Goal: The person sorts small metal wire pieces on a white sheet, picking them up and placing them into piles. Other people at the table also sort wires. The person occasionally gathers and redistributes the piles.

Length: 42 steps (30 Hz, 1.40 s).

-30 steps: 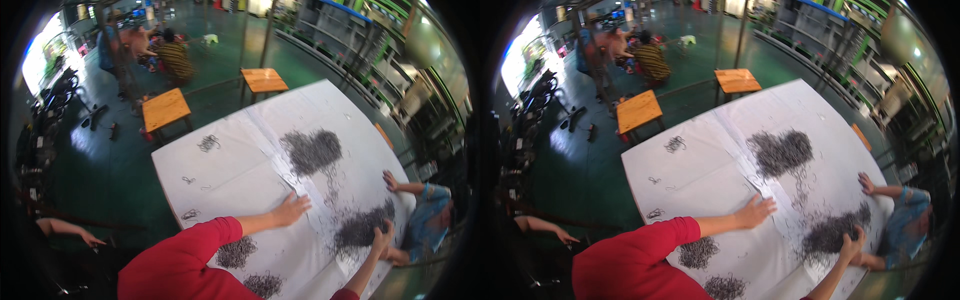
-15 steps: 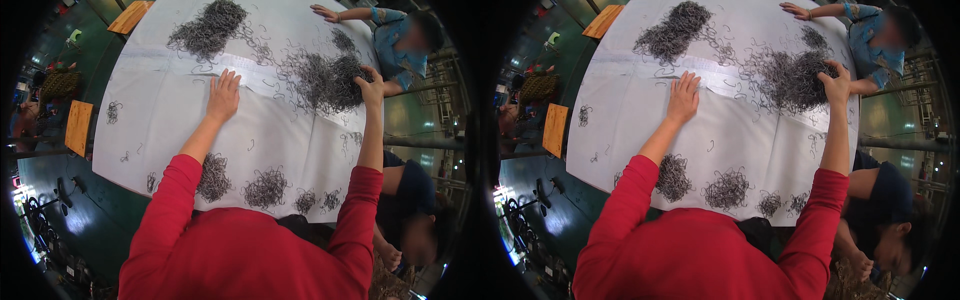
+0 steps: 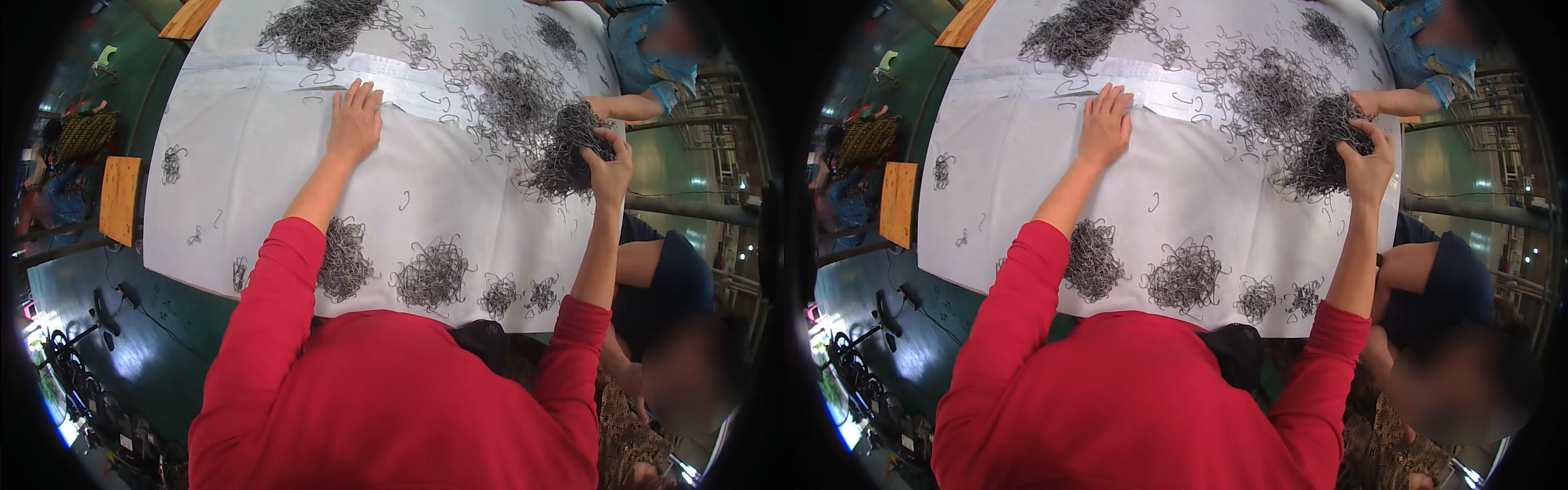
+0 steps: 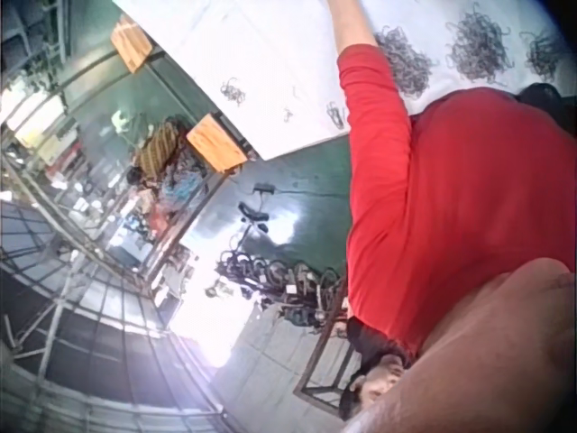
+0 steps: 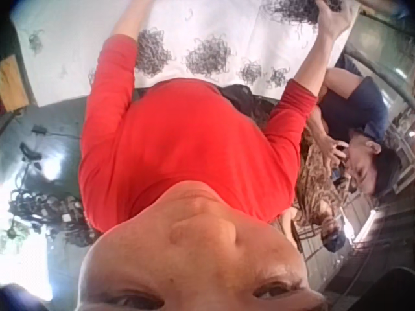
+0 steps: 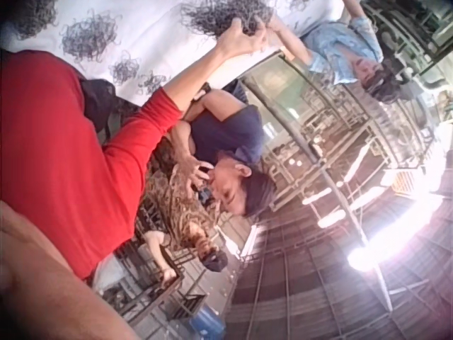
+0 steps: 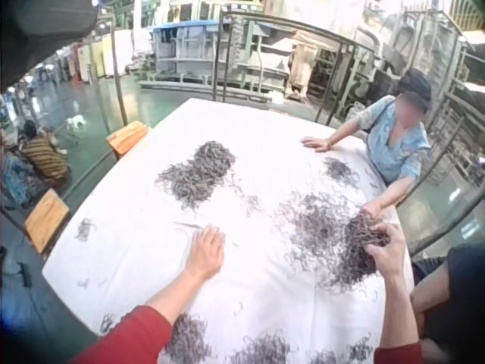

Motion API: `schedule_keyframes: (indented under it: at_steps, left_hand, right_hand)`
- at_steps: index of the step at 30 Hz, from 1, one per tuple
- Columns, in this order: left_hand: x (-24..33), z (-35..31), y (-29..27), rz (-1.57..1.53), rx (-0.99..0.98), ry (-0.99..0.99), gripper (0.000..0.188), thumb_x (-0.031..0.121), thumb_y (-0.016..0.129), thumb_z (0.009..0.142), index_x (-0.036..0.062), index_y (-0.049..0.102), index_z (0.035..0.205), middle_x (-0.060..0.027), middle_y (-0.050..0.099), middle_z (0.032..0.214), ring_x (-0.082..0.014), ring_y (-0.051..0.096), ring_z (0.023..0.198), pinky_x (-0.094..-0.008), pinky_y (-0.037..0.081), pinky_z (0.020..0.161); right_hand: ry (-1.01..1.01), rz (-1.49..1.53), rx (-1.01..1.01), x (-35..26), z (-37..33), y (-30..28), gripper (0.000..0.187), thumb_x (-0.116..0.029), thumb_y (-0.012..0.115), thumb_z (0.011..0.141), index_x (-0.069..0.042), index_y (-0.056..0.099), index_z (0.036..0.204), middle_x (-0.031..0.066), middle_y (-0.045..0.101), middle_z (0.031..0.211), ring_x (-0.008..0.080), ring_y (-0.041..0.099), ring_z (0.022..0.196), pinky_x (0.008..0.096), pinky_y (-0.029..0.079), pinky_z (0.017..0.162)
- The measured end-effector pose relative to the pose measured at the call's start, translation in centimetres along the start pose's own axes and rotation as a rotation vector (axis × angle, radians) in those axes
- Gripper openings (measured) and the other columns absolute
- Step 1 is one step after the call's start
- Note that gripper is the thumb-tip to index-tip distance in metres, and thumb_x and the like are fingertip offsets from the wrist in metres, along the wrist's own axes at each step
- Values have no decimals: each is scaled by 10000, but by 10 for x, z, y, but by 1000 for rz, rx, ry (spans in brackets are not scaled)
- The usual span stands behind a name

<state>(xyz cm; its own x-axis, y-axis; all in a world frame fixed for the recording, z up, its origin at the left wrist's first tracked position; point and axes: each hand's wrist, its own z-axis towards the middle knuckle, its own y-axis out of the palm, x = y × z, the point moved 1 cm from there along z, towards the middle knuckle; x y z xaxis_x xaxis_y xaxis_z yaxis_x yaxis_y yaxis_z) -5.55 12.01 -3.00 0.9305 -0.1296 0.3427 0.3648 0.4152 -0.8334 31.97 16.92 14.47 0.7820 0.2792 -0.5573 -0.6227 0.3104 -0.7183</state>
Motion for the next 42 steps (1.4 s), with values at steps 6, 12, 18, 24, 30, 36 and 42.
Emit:
schedule_keyframes:
  at_steps: [6, 12, 18, 24, 30, 36, 42]
  left_hand:
    - [-1, 0, -1, 7, -45, -5, 343, 166, 481, 834, 84, 477, 1167, -83, 418, 1280, -259, 290, 1283, -513, 239, 1030]
    - [0, -1, 0, -4, -33, 0, 332, 164, 481, 831, 82, 490, 1152, -89, 436, 1268, -261, 321, 1266, -505, 240, 1025]
    - [-3, 1, 2, -13, 5, -2, 324, 146, 491, 808, 89, 512, 1126, -79, 478, 1223, -248, 388, 1217, -481, 262, 1004]
    - [-4, 1, 4, 4, -9, -2, 322, 164, 488, 817, 91, 512, 1129, -73, 473, 1231, -239, 380, 1222, -488, 257, 1010]
    - [-3, 0, 4, 9, 12, 11, 315, 160, 483, 813, 97, 519, 1119, -68, 482, 1220, -235, 392, 1212, -477, 265, 1005]
    - [-4, 0, 6, 47, 20, 12, 310, 165, 474, 815, 102, 523, 1114, -58, 488, 1215, -225, 404, 1205, -463, 270, 1006]
    - [-3, 0, 6, 31, 6, 5, 309, 170, 472, 816, 106, 525, 1114, -56, 487, 1215, -225, 398, 1213, -459, 267, 1010]
  right_hand:
    - [121, 89, -24, 2, -6, 1, 337, -63, 696, 610, -84, 647, 943, 90, 565, 942, 213, 538, 913, 293, 412, 844]
    - [-66, -2, 45, -19, -4, 22, 329, -68, 701, 610, -92, 652, 935, 93, 569, 968, 200, 550, 918, 285, 417, 838]
    - [23, 164, -46, -48, -11, 47, 324, -74, 704, 602, -81, 659, 922, 83, 565, 955, 186, 548, 892, 278, 421, 824]
    - [-12, 171, -8, -69, -21, 63, 307, -75, 701, 600, -91, 659, 904, 82, 564, 959, 213, 538, 946, 296, 409, 857]
    - [103, 251, -92, -57, -19, 59, 311, -67, 699, 593, -108, 666, 900, 73, 546, 963, 214, 547, 925, 287, 425, 837]
    - [36, 92, -19, -39, -29, 40, 307, -64, 688, 602, -98, 669, 907, 74, 553, 961, 195, 556, 900, 281, 431, 819]
    - [83, 176, -49, -40, -30, 36, 317, -65, 703, 607, -97, 670, 921, 84, 566, 946, 186, 556, 892, 277, 427, 818]
